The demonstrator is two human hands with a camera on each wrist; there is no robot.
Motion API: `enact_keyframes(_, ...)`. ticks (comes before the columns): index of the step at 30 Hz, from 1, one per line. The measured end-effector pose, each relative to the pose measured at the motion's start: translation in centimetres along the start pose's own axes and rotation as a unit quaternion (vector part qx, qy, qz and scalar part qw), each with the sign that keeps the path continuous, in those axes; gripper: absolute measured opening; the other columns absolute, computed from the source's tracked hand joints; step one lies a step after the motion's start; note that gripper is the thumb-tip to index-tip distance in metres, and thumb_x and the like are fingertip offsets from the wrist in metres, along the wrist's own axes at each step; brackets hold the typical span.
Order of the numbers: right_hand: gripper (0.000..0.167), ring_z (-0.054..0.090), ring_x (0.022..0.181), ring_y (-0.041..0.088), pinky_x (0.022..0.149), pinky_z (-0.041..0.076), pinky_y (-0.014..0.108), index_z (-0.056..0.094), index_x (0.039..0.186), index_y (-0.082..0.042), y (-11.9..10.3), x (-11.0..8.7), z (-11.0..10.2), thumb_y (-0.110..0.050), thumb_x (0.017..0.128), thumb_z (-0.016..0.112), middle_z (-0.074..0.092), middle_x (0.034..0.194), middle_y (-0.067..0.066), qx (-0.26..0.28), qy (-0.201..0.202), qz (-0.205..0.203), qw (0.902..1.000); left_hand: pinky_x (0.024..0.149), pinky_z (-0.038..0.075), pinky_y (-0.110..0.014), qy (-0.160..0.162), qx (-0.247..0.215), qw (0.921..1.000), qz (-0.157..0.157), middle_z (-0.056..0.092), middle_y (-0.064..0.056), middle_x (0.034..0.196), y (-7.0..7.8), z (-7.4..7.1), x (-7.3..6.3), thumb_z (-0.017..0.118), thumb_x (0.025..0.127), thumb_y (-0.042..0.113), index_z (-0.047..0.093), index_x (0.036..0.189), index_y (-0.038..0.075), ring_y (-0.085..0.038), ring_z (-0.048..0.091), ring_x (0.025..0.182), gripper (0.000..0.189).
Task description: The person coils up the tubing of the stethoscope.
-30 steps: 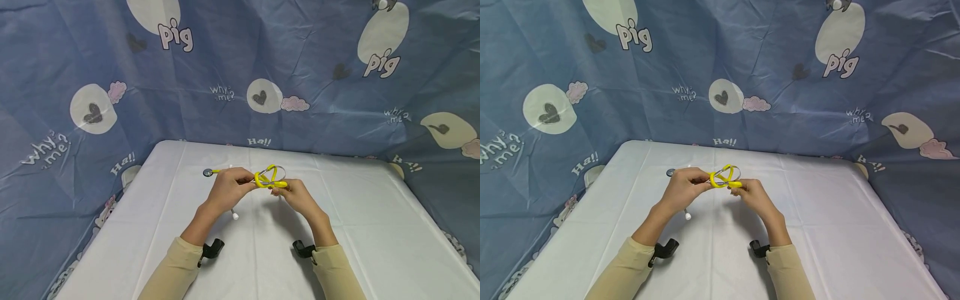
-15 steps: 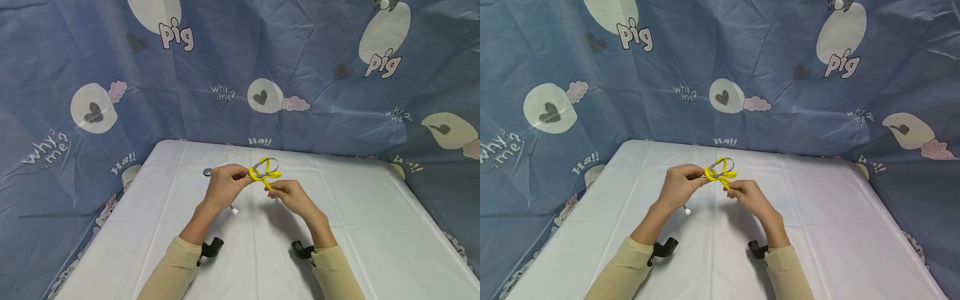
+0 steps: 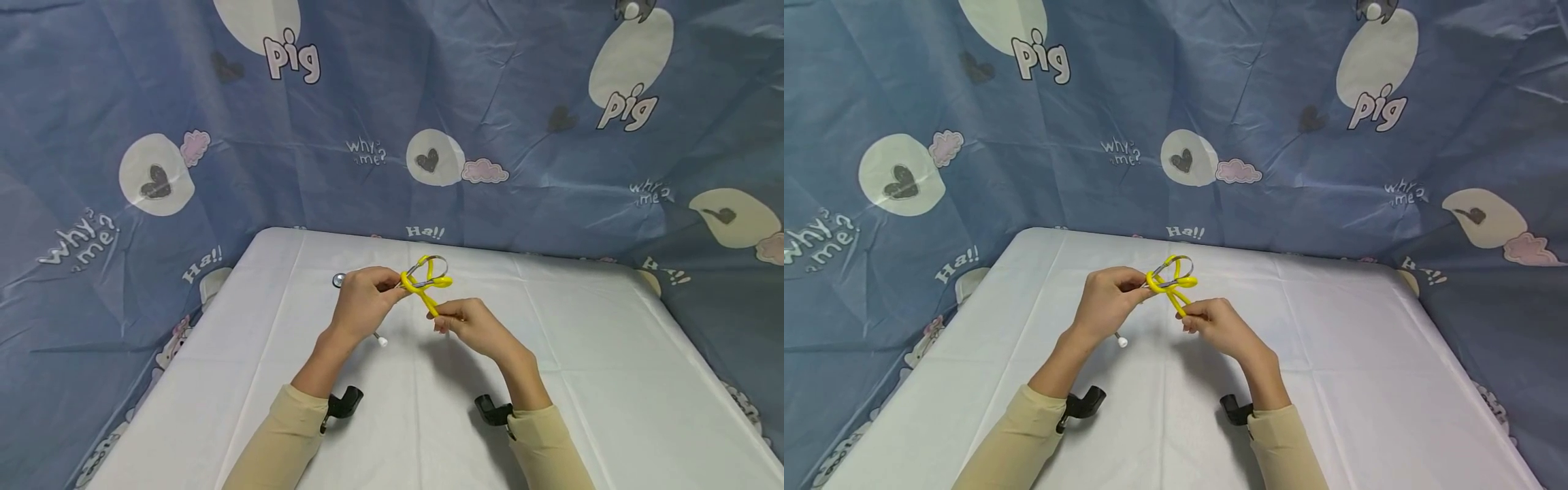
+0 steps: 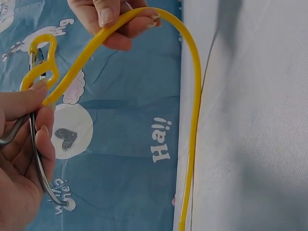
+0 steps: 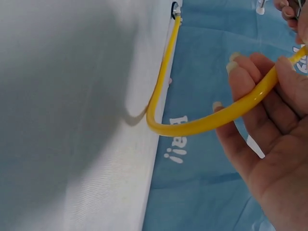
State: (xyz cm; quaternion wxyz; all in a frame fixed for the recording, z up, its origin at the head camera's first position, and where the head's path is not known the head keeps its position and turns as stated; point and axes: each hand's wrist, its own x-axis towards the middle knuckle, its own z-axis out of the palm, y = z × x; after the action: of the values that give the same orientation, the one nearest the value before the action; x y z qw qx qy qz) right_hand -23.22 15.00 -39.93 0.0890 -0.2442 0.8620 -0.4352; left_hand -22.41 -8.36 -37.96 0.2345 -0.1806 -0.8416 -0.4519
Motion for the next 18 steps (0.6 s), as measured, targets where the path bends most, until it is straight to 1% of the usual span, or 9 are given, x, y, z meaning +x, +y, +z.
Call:
enact_keyframes(2, 0.015, 0.067, 0.081, 0.027, 0.073, 0.052, 0.031, 0.075, 0.104, -0.004, -0.2, -0.1, 0.0, -0.007, 0.095, 0.063, 0.072, 0.087, 0.020, -0.002, -0.009, -0.002, 1.0000, 0.059, 0.049, -0.024, 0.000, 0.006, 1.0000, -0.005, 0.073, 0.005, 0.076, 0.0, 0.0, 0.0, 0.083, 0.080, 0.025, 0.079, 0.087, 0.017, -0.006, 0.062, 0.067, 0.011)
enact_keyframes(6, 0.015, 0.064, 0.078, 0.024, 0.069, 0.049, 0.026, 0.075, 0.102, -0.004, -0.6, -0.2, 0.1, -0.007, 0.096, 0.061, 0.072, 0.084, 0.019, -0.019, -0.022, -0.009, 0.9995, 0.058, 0.048, -0.025, -0.003, 0.025, 0.9996, -0.014, 0.073, 0.005, 0.076, -0.2, 0.0, -0.1, 0.082, 0.081, 0.025, 0.079, 0.087, 0.017, -0.006, 0.060, 0.066, 0.010)
enact_keyframes(10, 0.014, 0.065, 0.076, 0.029, 0.066, 0.048, 0.025, 0.075, 0.099, -0.006, -0.9, -0.3, 0.0, -0.008, 0.097, 0.061, 0.071, 0.081, 0.017, -0.036, -0.031, -0.015, 0.9988, 0.058, 0.048, -0.025, -0.006, 0.043, 0.9988, -0.021, 0.072, 0.007, 0.075, -0.4, 0.1, -0.1, 0.083, 0.081, 0.024, 0.079, 0.086, 0.019, -0.005, 0.059, 0.066, 0.008)
enact_keyframes(14, 0.014, 0.065, 0.074, 0.027, 0.064, 0.050, 0.026, 0.075, 0.098, -0.007, -1.2, -0.4, -0.1, -0.008, 0.096, 0.061, 0.070, 0.078, 0.013, -0.039, -0.039, -0.016, 0.9983, 0.058, 0.047, -0.025, -0.009, 0.057, 0.9981, -0.022, 0.070, 0.007, 0.073, -0.5, 0.2, -0.1, 0.083, 0.081, 0.023, 0.078, 0.085, 0.019, -0.006, 0.058, 0.064, 0.008)
enact_keyframes(18, 0.015, 0.065, 0.072, 0.023, 0.063, 0.052, 0.026, 0.075, 0.100, -0.007, -1.6, -0.6, -0.2, -0.004, 0.095, 0.061, 0.069, 0.076, 0.005, -0.033, -0.049, -0.011, 0.9982, 0.057, 0.045, -0.025, -0.016, 0.083, 0.9963, -0.016, 0.069, 0.007, 0.072, -0.6, 0.3, -0.1, 0.083, 0.080, 0.023, 0.078, 0.084, 0.019, -0.006, 0.055, 0.062, 0.008)
